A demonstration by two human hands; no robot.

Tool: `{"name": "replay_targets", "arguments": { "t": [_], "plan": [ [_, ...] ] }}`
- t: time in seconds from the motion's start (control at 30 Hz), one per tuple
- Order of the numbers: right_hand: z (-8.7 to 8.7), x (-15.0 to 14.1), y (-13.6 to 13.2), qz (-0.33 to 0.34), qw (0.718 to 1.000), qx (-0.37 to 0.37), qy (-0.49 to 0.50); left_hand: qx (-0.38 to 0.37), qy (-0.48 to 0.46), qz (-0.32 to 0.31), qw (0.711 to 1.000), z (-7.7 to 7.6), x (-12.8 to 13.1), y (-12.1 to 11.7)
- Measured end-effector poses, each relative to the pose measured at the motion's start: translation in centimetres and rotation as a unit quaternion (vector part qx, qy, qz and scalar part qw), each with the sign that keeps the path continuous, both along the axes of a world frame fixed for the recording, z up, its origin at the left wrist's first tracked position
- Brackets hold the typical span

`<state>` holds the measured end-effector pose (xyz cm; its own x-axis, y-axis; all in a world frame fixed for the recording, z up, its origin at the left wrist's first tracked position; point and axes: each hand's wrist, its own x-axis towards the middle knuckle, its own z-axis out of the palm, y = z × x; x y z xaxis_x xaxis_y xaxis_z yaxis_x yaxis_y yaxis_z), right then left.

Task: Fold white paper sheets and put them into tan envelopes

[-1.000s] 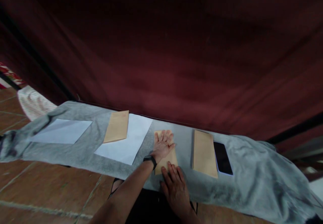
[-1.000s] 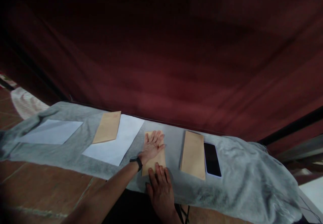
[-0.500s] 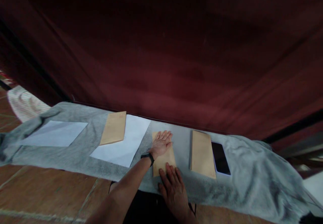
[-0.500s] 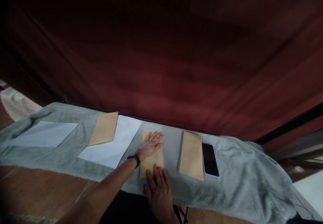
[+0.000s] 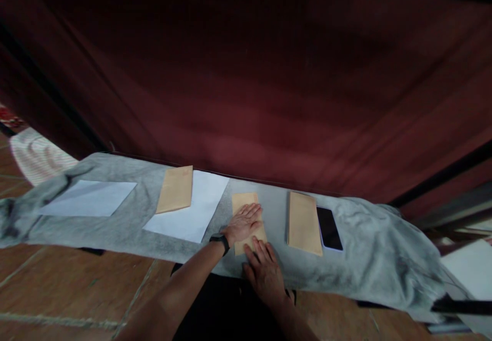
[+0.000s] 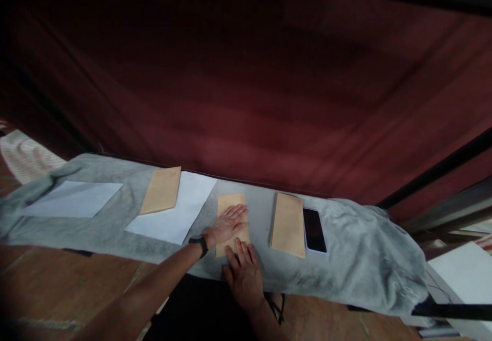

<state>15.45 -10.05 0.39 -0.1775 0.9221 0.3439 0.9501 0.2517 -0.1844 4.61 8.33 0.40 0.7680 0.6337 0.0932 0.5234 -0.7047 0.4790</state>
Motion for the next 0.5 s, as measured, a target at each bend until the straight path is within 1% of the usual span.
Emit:
{"name": "replay_targets", "arguments": {
  "t": [0.13, 0.23, 0.33, 0.4, 0.5],
  "plan": [
    [-1.0, -0.1, 0.2, -0.004, 1.0, 0.012, 0.0, -0.005, 0.009, -0.015, 1.0, 0.1, -0.9, -2.0],
    [-1.8, -0.2, 0.2, -0.01, 1.0, 0.017, 0.003, -0.019, -0.012, -0.026, 0.999, 0.4, -1.7, -3.7],
    [-2.2, -0.1, -0.2, -0.005, 1.0, 0.02, 0.012, -0.021, -0.017, -0.04, 0.999, 0.6, -2.8, -5.1],
    [-2.2, 0.1, -0.6, 0.005, 1.0, 0.021, 0.022, 0.0, 0.011, -0.051, 0.999, 0.5, -3.6, -6.2],
    [-2.0, 0.6, -1.1, 0.012, 0.999, 0.013, 0.044, 0.066, 0.053, -0.049, 0.995, -0.3, -4.9, -7.8]
  ]
}}
